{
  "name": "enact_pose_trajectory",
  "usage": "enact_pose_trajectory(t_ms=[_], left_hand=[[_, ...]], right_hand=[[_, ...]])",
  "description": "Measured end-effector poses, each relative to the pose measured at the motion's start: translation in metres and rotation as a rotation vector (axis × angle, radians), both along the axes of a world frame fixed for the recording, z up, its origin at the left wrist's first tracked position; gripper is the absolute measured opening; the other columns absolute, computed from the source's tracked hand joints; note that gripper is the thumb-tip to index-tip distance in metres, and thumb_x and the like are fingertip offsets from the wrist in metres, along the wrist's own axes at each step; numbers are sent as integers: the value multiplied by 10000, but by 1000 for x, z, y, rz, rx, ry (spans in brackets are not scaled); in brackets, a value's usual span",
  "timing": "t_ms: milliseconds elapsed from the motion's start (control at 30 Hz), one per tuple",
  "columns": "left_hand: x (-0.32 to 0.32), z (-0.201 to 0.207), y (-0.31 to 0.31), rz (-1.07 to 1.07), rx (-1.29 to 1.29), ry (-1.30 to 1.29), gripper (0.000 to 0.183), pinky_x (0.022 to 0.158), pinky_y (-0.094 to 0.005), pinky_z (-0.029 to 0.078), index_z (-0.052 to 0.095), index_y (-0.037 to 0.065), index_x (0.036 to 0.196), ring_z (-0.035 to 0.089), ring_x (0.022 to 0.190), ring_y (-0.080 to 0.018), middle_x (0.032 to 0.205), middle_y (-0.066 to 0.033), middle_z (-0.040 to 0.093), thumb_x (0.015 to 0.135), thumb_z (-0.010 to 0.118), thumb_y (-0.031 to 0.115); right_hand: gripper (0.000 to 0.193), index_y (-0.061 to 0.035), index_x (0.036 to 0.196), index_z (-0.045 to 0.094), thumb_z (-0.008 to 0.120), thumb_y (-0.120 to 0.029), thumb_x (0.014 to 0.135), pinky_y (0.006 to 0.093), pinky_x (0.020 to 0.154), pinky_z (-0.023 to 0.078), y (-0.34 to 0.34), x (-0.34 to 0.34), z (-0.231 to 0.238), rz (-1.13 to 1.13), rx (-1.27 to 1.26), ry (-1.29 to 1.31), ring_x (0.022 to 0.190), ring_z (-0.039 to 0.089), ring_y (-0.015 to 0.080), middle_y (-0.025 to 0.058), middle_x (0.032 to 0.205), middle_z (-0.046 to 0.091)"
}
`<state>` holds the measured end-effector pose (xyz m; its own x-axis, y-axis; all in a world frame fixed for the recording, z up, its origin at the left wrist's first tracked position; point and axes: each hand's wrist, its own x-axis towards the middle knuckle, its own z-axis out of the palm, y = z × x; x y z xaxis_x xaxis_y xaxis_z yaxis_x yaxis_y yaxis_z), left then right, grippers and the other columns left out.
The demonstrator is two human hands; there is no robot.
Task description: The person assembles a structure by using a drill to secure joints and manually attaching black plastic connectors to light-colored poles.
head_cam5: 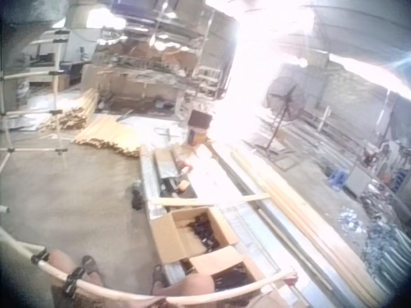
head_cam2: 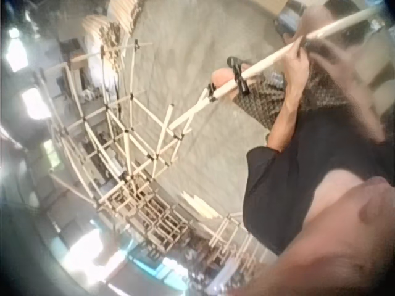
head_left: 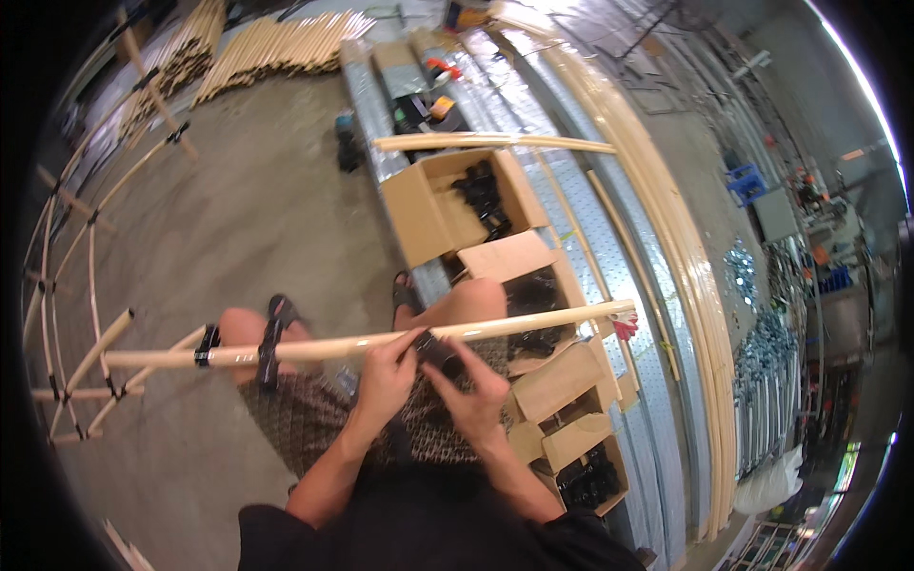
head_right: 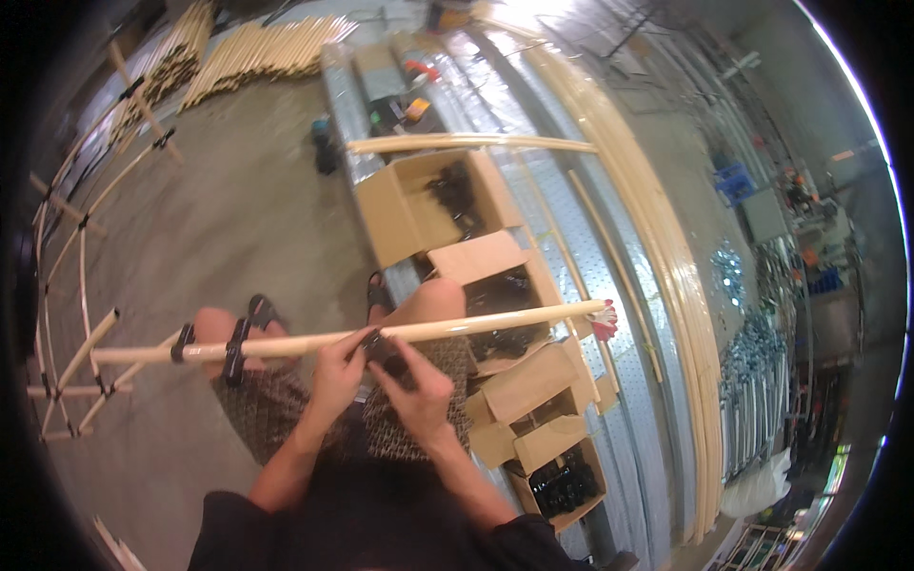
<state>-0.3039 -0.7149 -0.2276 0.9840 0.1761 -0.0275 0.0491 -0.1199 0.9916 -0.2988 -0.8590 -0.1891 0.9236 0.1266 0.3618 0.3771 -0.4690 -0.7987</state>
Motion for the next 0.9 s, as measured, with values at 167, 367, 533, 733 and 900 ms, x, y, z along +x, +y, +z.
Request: enact_pose_trajectory(t_ms=[167, 367, 533, 733, 900], left_hand=[[0, 6, 11, -200, 119, -87, 366, 775, -338, 515, 571, -65, 1282, 673, 858, -236, 1044, -248, 686, 933, 507, 26], [-6, 9, 18, -202, 39, 11, 361, 780, -314, 537, 551, -68, 1304, 700, 913, -220, 1029, -214, 698, 971, 493, 59], [-2, 22, 26, -269, -61, 148, 348, 761, -295, 549, 561, -57, 1300, 718, 885, -195, 1034, -177, 707, 995, 475, 87], [-2, 18, 28, -256, -214, 171, 352, 772, -281, 549, 561, -47, 1308, 709, 882, -162, 938, -135, 715, 995, 485, 95], [-3, 27, 35, -250, 1, 163, 325, 766, -274, 528, 606, -59, 1250, 687, 884, -142, 929, -124, 716, 964, 531, 78]], right_hand=[[472, 45, 1176, 655, 838, -77, 757, 310, 792, 555, -9, 6, -10, -10, 101, 148, 888, 712, 190, 163, 1007, 726], [471, 66, 1200, 633, 815, -41, 779, 287, 816, 541, -7, 8, -6, 46, 94, 208, 912, 686, 154, 143, 1023, 724], [439, 107, 1252, 573, 735, 22, 852, 257, 823, 531, -7, 16, -4, 92, 413, 473, 941, 636, 126, 97, 1062, 678], [422, 114, 1258, 560, 712, 24, 874, 251, 834, 530, -2, 18, 5, 100, 479, 537, 962, 632, 121, 98, 1086, 674], [420, 106, 1248, 573, 722, 23, 864, 249, 823, 537, -2, 17, 3, 88, 462, 537, 949, 640, 122, 97, 1068, 685]])
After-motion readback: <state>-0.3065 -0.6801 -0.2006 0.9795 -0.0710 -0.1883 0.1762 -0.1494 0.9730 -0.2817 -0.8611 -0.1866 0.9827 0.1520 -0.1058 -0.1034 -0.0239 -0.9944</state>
